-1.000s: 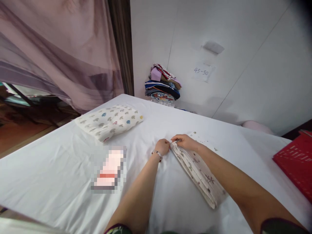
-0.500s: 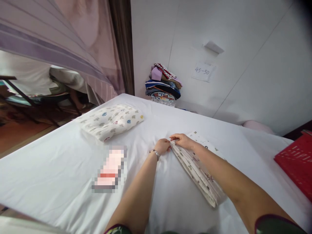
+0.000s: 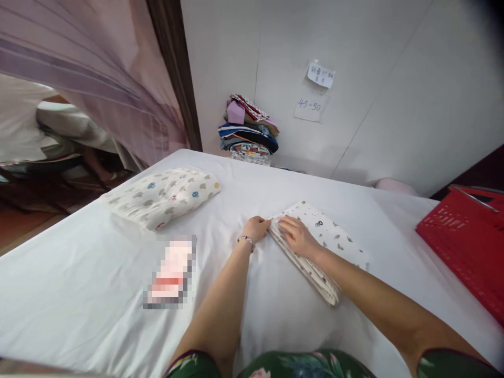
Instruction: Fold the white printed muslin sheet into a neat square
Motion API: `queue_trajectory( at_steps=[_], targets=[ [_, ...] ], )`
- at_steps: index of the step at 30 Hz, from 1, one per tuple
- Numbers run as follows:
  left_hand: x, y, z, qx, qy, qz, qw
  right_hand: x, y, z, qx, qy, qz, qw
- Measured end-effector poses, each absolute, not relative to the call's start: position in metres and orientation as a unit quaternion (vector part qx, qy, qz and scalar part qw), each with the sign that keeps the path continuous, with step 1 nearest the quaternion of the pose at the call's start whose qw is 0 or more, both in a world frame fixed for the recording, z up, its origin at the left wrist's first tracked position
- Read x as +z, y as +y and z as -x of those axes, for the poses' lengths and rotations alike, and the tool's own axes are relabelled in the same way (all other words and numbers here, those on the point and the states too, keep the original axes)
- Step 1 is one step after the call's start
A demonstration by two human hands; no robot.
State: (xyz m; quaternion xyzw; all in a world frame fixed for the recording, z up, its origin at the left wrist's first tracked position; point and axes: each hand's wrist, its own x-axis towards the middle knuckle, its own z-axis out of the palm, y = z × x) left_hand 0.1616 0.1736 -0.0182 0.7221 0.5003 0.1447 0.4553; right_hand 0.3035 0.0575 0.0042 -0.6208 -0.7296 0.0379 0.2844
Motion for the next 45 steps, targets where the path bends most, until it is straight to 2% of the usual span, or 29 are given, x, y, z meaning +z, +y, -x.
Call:
queue_trajectory(
  at_steps=[5,12,19,25,32,37,41,45],
  targets=[
    [-0.019,0.173,-0.164,0.156,0.514,-0.736,0.413,0.01,-0.039,-0.296,0.075,-0.715,0.656,0.232],
    [-0.021,0.171,-0.166,0.162,0.515,-0.738,0.405,0.014,-0.112,-0.295,0.01,-0.65,0.734,0.195],
    [-0.022,0.17,-0.165,0.174,0.509,-0.734,0.415,0.021,-0.093,-0.29,0.023,-0.623,0.771,0.132],
    [-0.019,0.17,-0.165,0.167,0.513,-0.729,0.421,0.027,-0.075,-0.286,0.054,-0.583,0.796,0.153],
    [-0.021,0.173,-0.166,0.161,0.509,-0.726,0.433,0.027,-0.053,-0.29,0.082,-0.563,0.815,0.107],
    [-0.023,0.173,-0.166,0.166,0.512,-0.724,0.432,0.024,-0.047,-0.302,0.112,-0.543,0.816,0.163],
    [-0.024,0.173,-0.166,0.174,0.508,-0.726,0.43,0.021,-0.05,-0.302,0.074,-0.532,0.814,0.223],
    [-0.025,0.174,-0.166,0.177,0.505,-0.727,0.431,0.023,-0.054,-0.295,0.016,-0.579,0.788,0.211]
  ],
)
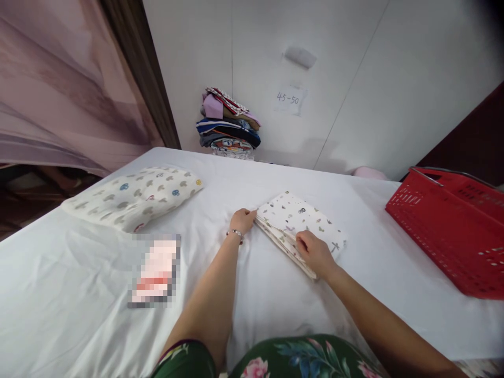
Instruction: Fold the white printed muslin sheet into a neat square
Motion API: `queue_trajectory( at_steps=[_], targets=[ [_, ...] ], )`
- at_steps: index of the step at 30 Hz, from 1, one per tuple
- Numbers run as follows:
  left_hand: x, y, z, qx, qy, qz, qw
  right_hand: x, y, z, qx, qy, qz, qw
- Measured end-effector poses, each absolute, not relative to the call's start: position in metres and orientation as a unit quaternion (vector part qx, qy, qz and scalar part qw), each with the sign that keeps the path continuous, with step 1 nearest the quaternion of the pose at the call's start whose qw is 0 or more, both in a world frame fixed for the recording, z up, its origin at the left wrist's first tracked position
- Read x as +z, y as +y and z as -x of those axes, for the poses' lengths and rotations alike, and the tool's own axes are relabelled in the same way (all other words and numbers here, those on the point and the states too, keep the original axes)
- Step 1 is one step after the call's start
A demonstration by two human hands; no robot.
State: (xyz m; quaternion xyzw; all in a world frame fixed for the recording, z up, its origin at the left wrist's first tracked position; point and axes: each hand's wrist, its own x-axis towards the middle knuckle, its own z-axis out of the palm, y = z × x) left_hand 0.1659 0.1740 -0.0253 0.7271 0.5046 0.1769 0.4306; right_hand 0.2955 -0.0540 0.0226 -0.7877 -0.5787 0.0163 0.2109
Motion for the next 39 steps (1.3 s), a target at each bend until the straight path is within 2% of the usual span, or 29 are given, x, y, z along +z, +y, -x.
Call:
queue_trajectory(
  at_steps=[5,11,19,22,27,39],
  targets=[
    [-0.025,0.174,-0.166,0.173,0.507,-0.723,0.436,0.023,-0.055,-0.295,-0.007,-0.646,0.752,0.129],
    [-0.023,0.174,-0.166,0.173,0.505,-0.731,0.425,0.023,-0.053,-0.289,-0.038,-0.622,0.777,0.088],
    [-0.017,0.171,-0.165,0.169,0.497,-0.733,0.434,0.029,-0.047,-0.285,-0.009,-0.601,0.799,0.008],
    [-0.016,0.171,-0.165,0.166,0.495,-0.733,0.436,0.031,-0.046,-0.286,-0.013,-0.607,0.795,0.006],
    [-0.02,0.173,-0.166,0.165,0.5,-0.732,0.433,0.038,-0.049,-0.283,-0.047,-0.631,0.771,0.066],
    [-0.022,0.173,-0.166,0.164,0.502,-0.726,0.441,0.04,-0.049,-0.271,0.047,-0.625,0.779,-0.011]
  ],
)
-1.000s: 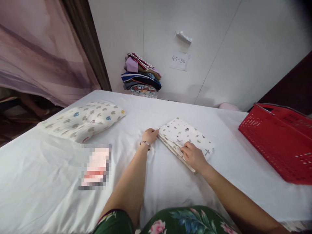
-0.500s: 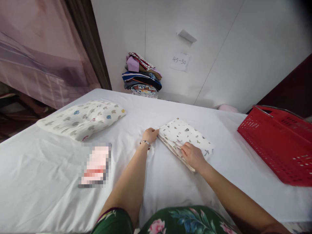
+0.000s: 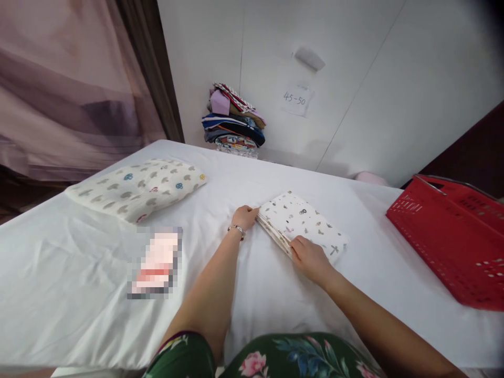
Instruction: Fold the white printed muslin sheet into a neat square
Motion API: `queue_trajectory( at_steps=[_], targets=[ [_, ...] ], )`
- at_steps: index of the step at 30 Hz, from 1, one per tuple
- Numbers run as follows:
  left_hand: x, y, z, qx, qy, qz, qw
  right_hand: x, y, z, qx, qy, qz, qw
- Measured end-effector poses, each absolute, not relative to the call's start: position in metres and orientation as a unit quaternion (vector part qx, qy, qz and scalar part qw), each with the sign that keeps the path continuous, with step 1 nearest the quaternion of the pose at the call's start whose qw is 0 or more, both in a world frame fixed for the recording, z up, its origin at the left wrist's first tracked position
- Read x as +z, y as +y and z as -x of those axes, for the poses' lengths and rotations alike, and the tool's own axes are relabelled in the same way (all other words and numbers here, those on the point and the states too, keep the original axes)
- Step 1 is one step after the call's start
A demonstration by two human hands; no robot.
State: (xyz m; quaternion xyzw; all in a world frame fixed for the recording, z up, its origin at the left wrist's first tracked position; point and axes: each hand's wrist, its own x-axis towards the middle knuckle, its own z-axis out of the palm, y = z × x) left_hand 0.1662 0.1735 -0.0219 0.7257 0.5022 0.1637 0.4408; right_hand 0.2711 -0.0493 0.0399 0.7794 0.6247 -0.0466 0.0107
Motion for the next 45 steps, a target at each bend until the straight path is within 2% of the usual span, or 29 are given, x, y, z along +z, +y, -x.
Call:
queue_trajectory(
  at_steps=[17,26,34,45],
  targets=[
    [-0.019,0.173,-0.166,0.169,0.494,-0.731,0.439,0.03,-0.046,-0.265,-0.035,0.575,-0.818,0.004],
    [-0.018,0.173,-0.165,0.167,0.493,-0.73,0.444,0.027,-0.036,-0.268,-0.018,0.586,-0.809,0.044],
    [-0.019,0.173,-0.165,0.171,0.494,-0.725,0.449,0.03,-0.044,-0.275,0.031,0.585,-0.81,-0.039],
    [-0.021,0.174,-0.167,0.17,0.496,-0.723,0.451,0.04,-0.047,-0.272,0.035,0.642,-0.766,0.024]
  ],
)
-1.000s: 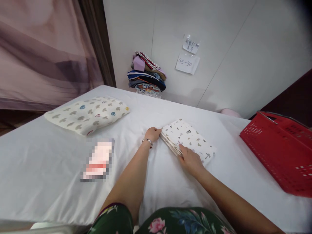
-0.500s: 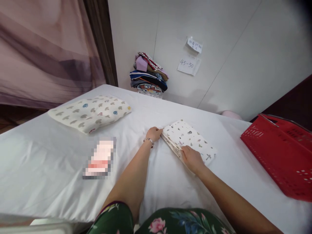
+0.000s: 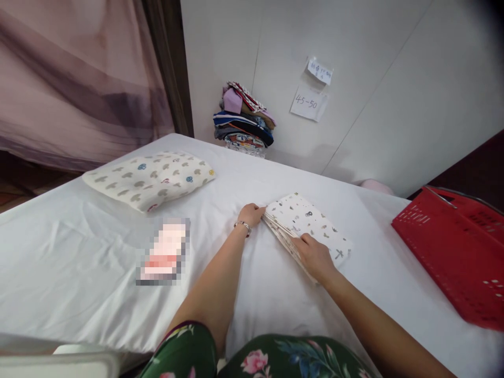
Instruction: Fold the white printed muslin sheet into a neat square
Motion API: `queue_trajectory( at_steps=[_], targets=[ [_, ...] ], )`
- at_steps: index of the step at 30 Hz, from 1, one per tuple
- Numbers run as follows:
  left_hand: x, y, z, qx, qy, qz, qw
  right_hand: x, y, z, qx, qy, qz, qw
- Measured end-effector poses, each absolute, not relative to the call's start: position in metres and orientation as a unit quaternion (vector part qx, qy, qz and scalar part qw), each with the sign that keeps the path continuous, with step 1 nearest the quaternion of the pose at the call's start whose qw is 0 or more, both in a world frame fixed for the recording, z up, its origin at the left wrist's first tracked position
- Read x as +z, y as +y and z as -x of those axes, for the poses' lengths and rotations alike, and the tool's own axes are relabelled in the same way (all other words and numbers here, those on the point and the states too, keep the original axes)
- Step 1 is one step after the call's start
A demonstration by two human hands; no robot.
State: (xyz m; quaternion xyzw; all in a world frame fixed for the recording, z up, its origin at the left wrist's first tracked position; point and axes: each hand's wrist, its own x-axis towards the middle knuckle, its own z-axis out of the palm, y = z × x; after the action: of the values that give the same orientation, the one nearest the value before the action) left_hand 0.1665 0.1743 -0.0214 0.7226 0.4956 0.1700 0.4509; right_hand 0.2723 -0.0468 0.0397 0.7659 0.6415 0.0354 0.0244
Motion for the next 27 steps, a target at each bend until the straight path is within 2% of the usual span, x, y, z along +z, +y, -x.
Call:
queue_trajectory(
  at_steps=[5,16,23,27],
  targets=[
    [-0.023,0.174,-0.166,0.172,0.494,-0.721,0.454,0.031,-0.044,-0.266,0.026,0.616,-0.785,0.056],
    [-0.02,0.173,-0.166,0.172,0.495,-0.72,0.454,0.026,-0.038,-0.27,0.008,0.604,-0.795,0.065],
    [-0.025,0.175,-0.167,0.161,0.495,-0.718,0.463,0.032,-0.045,-0.277,0.03,0.624,-0.781,0.0],
    [-0.026,0.176,-0.167,0.162,0.491,-0.722,0.459,0.032,-0.045,-0.273,0.021,0.63,-0.775,0.042]
  ],
)
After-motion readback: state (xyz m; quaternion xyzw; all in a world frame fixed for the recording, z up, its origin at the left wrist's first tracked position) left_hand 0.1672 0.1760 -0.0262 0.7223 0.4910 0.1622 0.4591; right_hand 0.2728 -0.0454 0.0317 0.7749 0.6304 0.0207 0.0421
